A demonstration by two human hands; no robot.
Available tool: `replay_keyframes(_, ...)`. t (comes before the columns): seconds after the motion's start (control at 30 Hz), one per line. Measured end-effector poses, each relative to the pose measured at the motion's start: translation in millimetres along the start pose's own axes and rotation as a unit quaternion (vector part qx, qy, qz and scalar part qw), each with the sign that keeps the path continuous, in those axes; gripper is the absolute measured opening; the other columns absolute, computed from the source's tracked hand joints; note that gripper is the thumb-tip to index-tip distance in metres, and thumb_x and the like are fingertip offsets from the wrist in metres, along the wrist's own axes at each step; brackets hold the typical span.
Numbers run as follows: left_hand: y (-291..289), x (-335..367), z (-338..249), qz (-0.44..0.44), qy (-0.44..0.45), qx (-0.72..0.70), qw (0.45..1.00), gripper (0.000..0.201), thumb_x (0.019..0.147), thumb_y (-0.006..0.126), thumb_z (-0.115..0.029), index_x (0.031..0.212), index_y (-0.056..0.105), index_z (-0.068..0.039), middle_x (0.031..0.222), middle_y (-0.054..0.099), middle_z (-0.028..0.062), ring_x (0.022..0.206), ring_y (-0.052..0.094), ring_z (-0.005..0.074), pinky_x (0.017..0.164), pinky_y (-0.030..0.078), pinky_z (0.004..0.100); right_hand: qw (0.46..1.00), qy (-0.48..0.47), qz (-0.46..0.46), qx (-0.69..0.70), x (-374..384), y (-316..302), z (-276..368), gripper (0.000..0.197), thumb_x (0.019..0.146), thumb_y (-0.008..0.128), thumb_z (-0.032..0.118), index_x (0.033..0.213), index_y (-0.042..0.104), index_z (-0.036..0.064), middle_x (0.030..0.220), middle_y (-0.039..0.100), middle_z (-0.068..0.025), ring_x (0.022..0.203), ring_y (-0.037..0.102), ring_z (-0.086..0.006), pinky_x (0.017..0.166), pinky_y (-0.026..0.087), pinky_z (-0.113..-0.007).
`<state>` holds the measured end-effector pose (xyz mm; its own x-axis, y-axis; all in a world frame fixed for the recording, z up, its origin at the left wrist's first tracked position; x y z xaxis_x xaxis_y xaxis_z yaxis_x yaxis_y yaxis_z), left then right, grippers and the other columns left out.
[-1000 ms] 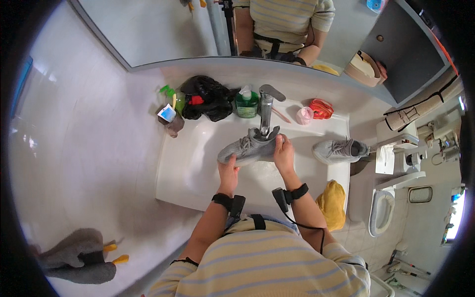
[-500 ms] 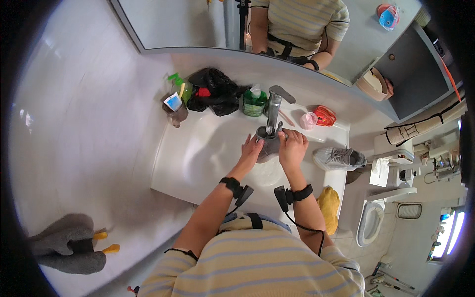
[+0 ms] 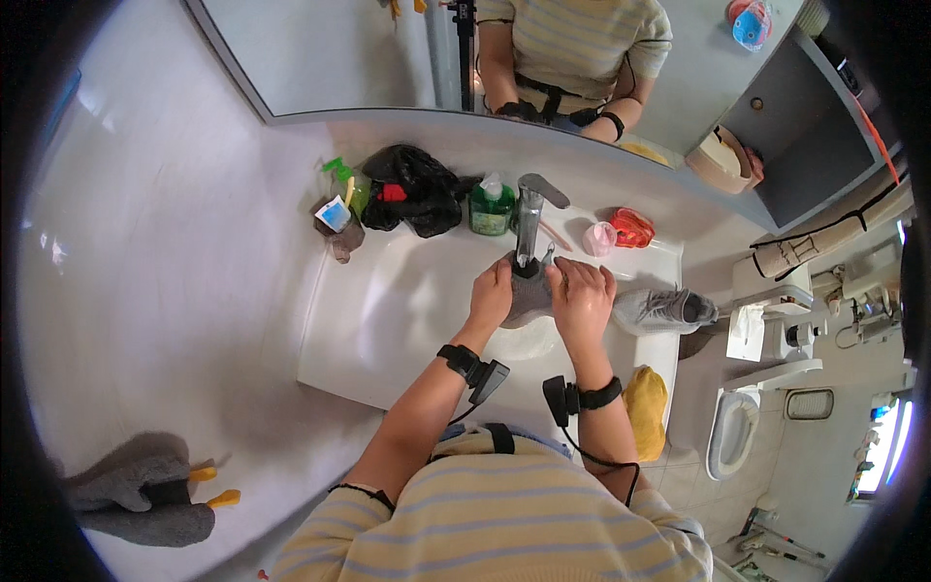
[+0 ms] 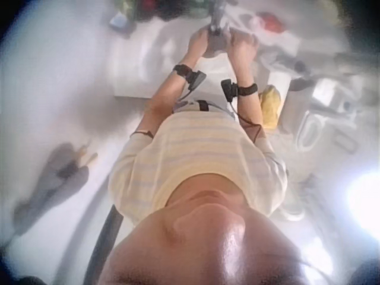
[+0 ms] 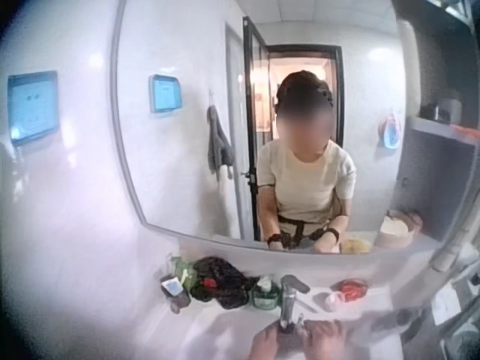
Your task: The person scrubs a pair of grey sneakers and a red cloth in a bathroom sink using a toothbrush and running water. They remove the insoles, scrub the soles and uppers, rinse the shoes, and then wash the cloth before wringing it out.
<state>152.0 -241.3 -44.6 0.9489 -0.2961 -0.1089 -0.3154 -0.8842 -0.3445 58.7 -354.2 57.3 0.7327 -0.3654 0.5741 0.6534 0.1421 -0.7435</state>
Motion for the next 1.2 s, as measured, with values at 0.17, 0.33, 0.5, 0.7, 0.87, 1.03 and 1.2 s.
replay_keyframes(0.17, -8, 4, -27, 0.009, 0.024, -0.005, 1.0, 0.045, 0.091, 0.035, -0.034, 0.088, 0.055, 0.006, 0.068, 0.055, 0.0218, 0.068, 0.055, 0.0354, 0.066, 0.04, 0.0419, 0.999, 0.036, -0.009, -0.01, 14, 15, -25, 0.024, 0.085, 0.057, 0.028, 0.077, 0.066, 0.0071, 0.079, 0.066, -0.0057, 0.081, 0.061, -0.0207, 0.083, 0.04, -0.036)
replay_keyframes(0.33, 1, 9, 3, 0.122, -0.006, -0.122, 0.985, 0.041, 0.088, 0.048, -0.032, 0.113, 0.048, 0.001, 0.1, 0.057, 0.0152, 0.092, 0.054, 0.0263, 0.081, 0.042, 0.0372, 0.998, 0.036, -0.041, -0.012, 18, 22, -16, 0.028, 0.084, 0.057, 0.024, 0.066, 0.063, 0.0046, 0.067, 0.063, -0.0077, 0.072, 0.059, -0.0205, 0.076, 0.04, -0.036)
replay_keyframes(0.5, 17, 8, -4, 0.176, 0.123, -0.044, 0.976, 0.085, 0.057, 0.084, -0.027, 0.121, 0.036, 0.0, 0.117, 0.05, 0.0123, 0.11, 0.048, 0.0221, 0.09, 0.041, 0.0351, 0.999, 0.004, -0.05, 0.014, 23, 28, -1, 0.026, 0.085, 0.056, 0.022, 0.065, 0.064, 0.007, 0.065, 0.06, -0.0059, 0.07, 0.057, -0.0206, 0.073, 0.039, -0.036)
replay_keyframes(0.7, 29, 33, 14, 0.177, 0.132, -0.1, 0.97, 0.076, 0.055, 0.086, -0.028, 0.111, 0.041, -0.002, 0.108, 0.055, 0.0117, 0.099, 0.054, 0.0215, 0.083, 0.046, 0.0337, 0.991, -0.105, -0.034, 0.077, 29, 22, 15, 0.023, 0.077, 0.065, 0.025, 0.068, 0.064, 0.0047, 0.074, 0.064, -0.0039, 0.083, 0.058, -0.02, 0.084, 0.038, -0.038)
replay_keyframes(0.87, 50, 38, 31, 0.167, -0.015, -0.442, 0.881, 0.059, 0.064, 0.081, -0.016, 0.109, 0.045, -0.004, 0.103, 0.057, 0.0071, 0.094, 0.054, 0.0157, 0.082, 0.047, 0.0303, 0.976, -0.077, -0.056, 0.196, 26, 0, -3, 0.074, 0.065, 0.075, 0.041, 0.122, 0.045, 0.0045, 0.123, 0.047, -0.0136, 0.118, 0.041, -0.0278, 0.101, 0.029, -0.04)
replay_keyframes(1.03, 58, 20, 9, 0.168, -0.064, -0.481, 0.858, 0.044, 0.076, 0.073, -0.017, 0.109, 0.048, -0.004, 0.1, 0.057, 0.0041, 0.088, 0.056, 0.015, 0.076, 0.05, 0.0289, 0.741, 0.22, 0.193, 0.604, -46, 82, -80, 0.114, 0.062, 0.081, 0.039, 0.141, 0.006, 0.0054, 0.137, 0.032, -0.015, 0.124, 0.034, -0.027, 0.103, 0.028, -0.038)
replay_keyframes(1.2, 50, 14, 1, 0.15, -0.088, -0.5, 0.849, 0.044, 0.077, 0.072, -0.018, 0.111, 0.046, -0.004, 0.1, 0.056, 0.0032, 0.088, 0.056, 0.0145, 0.075, 0.049, 0.0284, 0.769, 0.231, 0.185, 0.567, -59, 112, -60, 0.08, 0.068, 0.076, 0.019, 0.13, 0.028, 0.0045, 0.119, 0.046, -0.0116, 0.109, 0.047, -0.0212, 0.091, 0.041, -0.035)
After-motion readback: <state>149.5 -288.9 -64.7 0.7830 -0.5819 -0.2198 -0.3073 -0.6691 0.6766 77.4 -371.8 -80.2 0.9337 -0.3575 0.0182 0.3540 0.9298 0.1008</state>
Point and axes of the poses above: each hand's wrist, its own x-axis towards the middle knuckle, its own y-axis out of the palm, z = x × y, the point moved 5 cm from there along x, towards the middle knuckle
